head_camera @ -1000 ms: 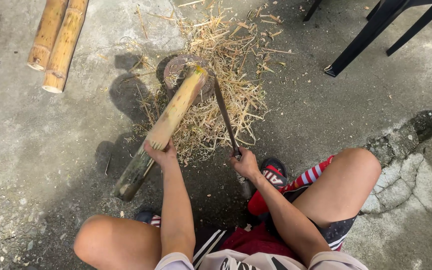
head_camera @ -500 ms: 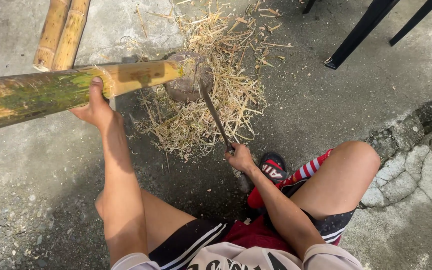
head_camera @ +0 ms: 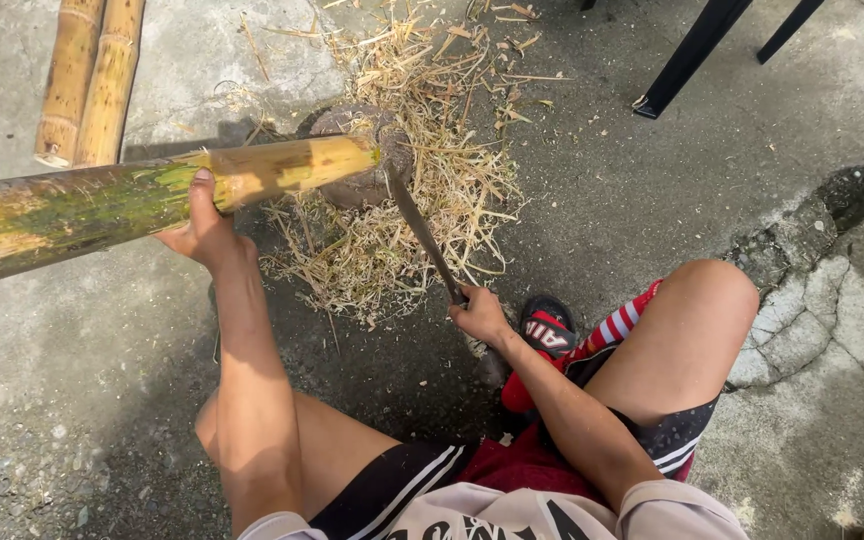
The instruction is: Peeling and scraping the outer layer of a bamboo pole using a machete.
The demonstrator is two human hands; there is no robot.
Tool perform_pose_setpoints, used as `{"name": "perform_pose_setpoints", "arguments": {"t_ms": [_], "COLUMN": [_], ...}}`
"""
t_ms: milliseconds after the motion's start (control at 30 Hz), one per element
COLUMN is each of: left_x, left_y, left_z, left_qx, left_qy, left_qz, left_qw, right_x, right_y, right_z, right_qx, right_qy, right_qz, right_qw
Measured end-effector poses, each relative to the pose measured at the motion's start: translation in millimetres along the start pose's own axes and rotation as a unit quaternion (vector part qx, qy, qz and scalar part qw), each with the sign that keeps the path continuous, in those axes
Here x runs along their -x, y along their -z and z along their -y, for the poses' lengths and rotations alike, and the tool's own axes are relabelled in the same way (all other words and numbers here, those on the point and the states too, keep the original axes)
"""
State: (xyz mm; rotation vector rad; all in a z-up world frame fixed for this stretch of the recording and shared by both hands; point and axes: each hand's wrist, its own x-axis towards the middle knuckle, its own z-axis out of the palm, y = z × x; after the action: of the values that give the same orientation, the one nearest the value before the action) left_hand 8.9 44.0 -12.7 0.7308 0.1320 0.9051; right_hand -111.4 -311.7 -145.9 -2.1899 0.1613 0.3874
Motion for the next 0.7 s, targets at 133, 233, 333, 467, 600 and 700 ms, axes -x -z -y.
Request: {"name": "perform_pose_setpoints", "arguments": {"t_ms": [133, 233, 333, 467, 600, 700], "left_x": [4.9, 10.9, 24.5, 28.0, 32.4, 33.5], "left_y": [-5.5, 0.3, -4.1, 9.7, 20.9, 30.5], "left_z": [18.3, 37.0, 32.5, 36.7, 43.4, 48.1], "left_qx": [0.003, -0.077, -0.104, -0.120, -0.119, -0.100], "left_qy": [0.029, 0.008, 0.014, 0.030, 0.073, 0.052], "left_qz": [0.002, 0.063, 0.090, 0.091, 0.009, -0.004], "left_qw": [1.000, 0.995, 0.990, 0.988, 0.990, 0.994], "right_x": [8.2, 9.1, 9.9, -4.5, -40.1, -73.5], "right_y": [5.7, 6.3, 6.0, -4.5, -14.7, -8.2], "right_z": [7.2, 12.1, 13.0, 13.8, 35.5, 51.9], "right_qx": [0.006, 0.025, 0.021, 0.079, 0.112, 0.195], "right_qy": [0.016, -0.006, -0.026, 0.083, 0.231, 0.195], "right_qz": [-0.019, -0.039, -0.044, -0.093, -0.098, -0.051], "right_qw": [1.000, 0.999, 0.998, 0.989, 0.961, 0.960]}}
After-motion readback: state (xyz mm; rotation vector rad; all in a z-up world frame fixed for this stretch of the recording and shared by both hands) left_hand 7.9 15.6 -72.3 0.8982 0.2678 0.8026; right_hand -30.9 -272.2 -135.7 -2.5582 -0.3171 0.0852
